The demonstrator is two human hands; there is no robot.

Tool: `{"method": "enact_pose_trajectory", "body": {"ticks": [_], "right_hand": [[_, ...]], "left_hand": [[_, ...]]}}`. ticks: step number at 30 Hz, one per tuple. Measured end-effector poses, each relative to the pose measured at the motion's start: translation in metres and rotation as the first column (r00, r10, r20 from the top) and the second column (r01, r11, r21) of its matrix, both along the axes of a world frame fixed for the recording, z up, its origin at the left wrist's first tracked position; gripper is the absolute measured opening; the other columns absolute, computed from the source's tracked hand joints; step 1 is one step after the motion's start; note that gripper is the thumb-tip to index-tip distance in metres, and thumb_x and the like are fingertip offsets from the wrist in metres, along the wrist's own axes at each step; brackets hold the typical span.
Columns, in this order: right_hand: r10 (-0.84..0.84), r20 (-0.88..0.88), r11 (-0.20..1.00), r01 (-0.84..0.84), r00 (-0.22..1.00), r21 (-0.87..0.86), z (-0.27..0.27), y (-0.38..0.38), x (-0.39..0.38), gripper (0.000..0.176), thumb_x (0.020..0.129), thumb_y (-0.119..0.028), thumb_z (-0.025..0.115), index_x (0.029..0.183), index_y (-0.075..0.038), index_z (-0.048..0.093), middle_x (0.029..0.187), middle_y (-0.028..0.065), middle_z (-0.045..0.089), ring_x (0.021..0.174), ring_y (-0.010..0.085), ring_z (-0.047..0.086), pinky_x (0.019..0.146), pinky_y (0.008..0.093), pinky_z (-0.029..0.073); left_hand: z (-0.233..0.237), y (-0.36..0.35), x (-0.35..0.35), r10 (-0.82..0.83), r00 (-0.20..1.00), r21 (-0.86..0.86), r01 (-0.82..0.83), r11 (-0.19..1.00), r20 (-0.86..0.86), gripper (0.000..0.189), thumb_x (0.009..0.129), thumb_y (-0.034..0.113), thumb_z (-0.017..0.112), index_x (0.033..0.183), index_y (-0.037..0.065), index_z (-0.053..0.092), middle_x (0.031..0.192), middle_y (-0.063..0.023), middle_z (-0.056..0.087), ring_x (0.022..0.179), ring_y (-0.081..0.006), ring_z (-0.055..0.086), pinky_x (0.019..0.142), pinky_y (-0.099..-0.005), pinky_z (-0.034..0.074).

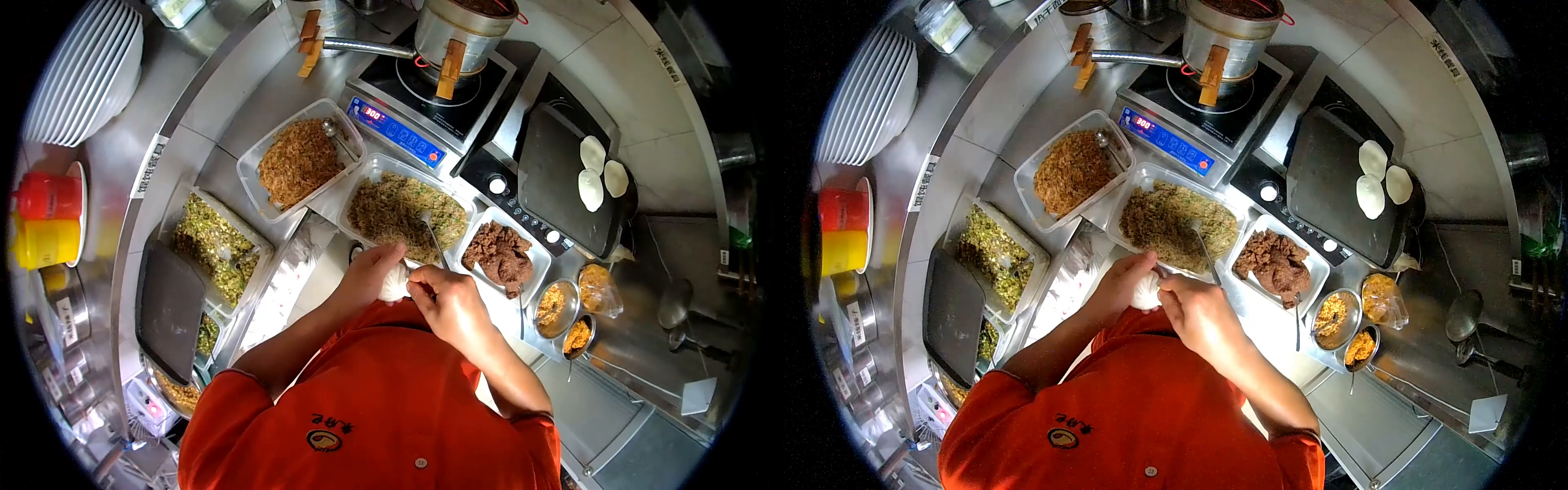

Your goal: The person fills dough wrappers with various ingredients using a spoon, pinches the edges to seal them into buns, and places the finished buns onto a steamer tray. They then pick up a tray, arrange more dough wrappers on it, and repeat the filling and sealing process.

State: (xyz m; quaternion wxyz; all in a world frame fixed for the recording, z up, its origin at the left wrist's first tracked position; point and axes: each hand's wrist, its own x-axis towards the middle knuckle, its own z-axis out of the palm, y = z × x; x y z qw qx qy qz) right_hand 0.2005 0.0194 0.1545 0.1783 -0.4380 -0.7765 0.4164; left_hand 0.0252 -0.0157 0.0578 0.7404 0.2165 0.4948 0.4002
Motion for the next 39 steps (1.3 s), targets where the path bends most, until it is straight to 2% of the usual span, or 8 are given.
{"method": "enact_pose_trajectory", "body": {"ticks": [7, 17, 24, 27, 29, 30, 36, 39], "right_hand": [[0.001, -0.024, 1.0, -0.001, 1.0, 0.001, -0.017, -0.003, 0.003, 0.014, 0.09, -0.001, 0.07, 0.105, 0.0, 0.069, 0.088, 0.0198, 0.074, 0.075, 0.0344, 0.074, 0.066, 0.0378, 0.057], [0.204, 0.373, 0.962, -0.256, 0.905, 0.094, -0.013, -0.017, 0.004, 0.018, 0.093, -0.004, 0.059, 0.11, 0.003, 0.064, 0.088, 0.0231, 0.069, 0.075, 0.0391, 0.07, 0.068, 0.0437, 0.059], [0.381, 0.523, 0.805, -0.552, 0.763, 0.219, -0.022, -0.017, -0.001, 0.035, 0.084, -0.003, 0.056, 0.118, 0.009, 0.058, 0.102, 0.0181, 0.066, 0.105, 0.0294, 0.067, 0.081, 0.0366, 0.06], [0.337, 0.408, 0.842, -0.466, 0.848, 0.272, -0.045, -0.017, -0.005, 0.034, 0.086, 0.0, 0.057, 0.119, 0.007, 0.06, 0.095, 0.019, 0.067, 0.093, 0.0301, 0.07, 0.078, 0.039, 0.06], [0.27, 0.17, 0.962, -0.257, 0.948, -0.097, -0.059, -0.006, -0.009, 0.029, 0.089, 0.003, 0.059, 0.117, 0.005, 0.064, 0.093, 0.0214, 0.069, 0.082, 0.033, 0.072, 0.075, 0.0415, 0.061], [0.137, 0.082, 0.988, -0.142, 0.987, 0.057, -0.097, -0.002, -0.012, 0.023, 0.092, 0.002, 0.061, 0.114, 0.003, 0.068, 0.094, 0.0233, 0.072, 0.076, 0.0359, 0.073, 0.073, 0.0443, 0.061], [-0.092, 0.302, 0.983, 0.038, 0.949, 0.18, -0.201, 0.061, -0.038, 0.021, 0.088, -0.009, 0.071, 0.107, 0.0, 0.071, 0.104, 0.0254, 0.071, 0.095, 0.0435, 0.069, 0.083, 0.0476, 0.056], [-0.094, 0.272, 0.989, 0.059, 0.958, 0.132, -0.225, 0.069, -0.045, 0.018, 0.084, -0.008, 0.072, 0.1, 0.0, 0.072, 0.093, 0.0235, 0.072, 0.085, 0.0424, 0.07, 0.078, 0.0484, 0.057]], "left_hand": [[0.009, -0.004, 0.004, 0.099, 0.995, -0.036, -0.098, 0.995, 0.026, 0.038, 0.107, 0.041, 0.05, 0.1, 0.007, 0.066, 0.087, -0.0036, 0.068, 0.071, -0.0117, 0.065, 0.065, -0.0262, 0.052], [-0.025, -0.018, 0.013, 0.059, 0.994, -0.1, -0.05, 0.994, 0.09, 0.038, 0.109, 0.036, 0.047, 0.096, 0.005, 0.066, 0.084, -0.0034, 0.067, 0.074, -0.0124, 0.064, 0.069, -0.0275, 0.051], [-0.03, -0.022, 0.014, 0.059, 0.992, -0.206, -0.036, 0.978, 0.112, 0.038, 0.108, 0.033, 0.048, 0.094, 0.003, 0.066, 0.079, -0.0059, 0.064, 0.069, -0.0139, 0.06, 0.065, -0.029, 0.049], [-0.042, -0.028, 0.007, 0.191, 0.964, -0.268, -0.138, 0.954, 0.184, 0.035, 0.106, 0.032, 0.048, 0.094, 0.003, 0.065, 0.079, -0.0077, 0.065, 0.07, -0.0175, 0.063, 0.067, -0.0308, 0.052], [-0.046, -0.024, -0.003, 0.309, 0.941, -0.367, -0.241, 0.898, 0.137, 0.035, 0.106, 0.033, 0.049, 0.094, 0.004, 0.064, 0.08, -0.0087, 0.066, 0.071, -0.0193, 0.065, 0.068, -0.0329, 0.055], [-0.046, -0.022, -0.009, 0.411, 0.908, -0.456, -0.333, 0.825, 0.08, 0.034, 0.105, 0.034, 0.05, 0.093, 0.005, 0.063, 0.081, -0.0098, 0.067, 0.073, -0.0211, 0.067, 0.07, -0.035, 0.057], [-0.043, -0.033, -0.054, 0.606, 0.788, -0.351, -0.539, 0.766, 0.112, 0.038, 0.105, 0.042, 0.046, 0.098, 0.008, 0.062, 0.093, -0.014, 0.069, 0.089, -0.0264, 0.07, 0.08, -0.0412, 0.058], [-0.033, -0.03, -0.062, 0.612, 0.776, -0.27, -0.562, 0.782, 0.155, 0.041, 0.106, 0.043, 0.043, 0.099, 0.007, 0.062, 0.1, -0.013, 0.069, 0.093, -0.0256, 0.069, 0.084, -0.0414, 0.057]]}}
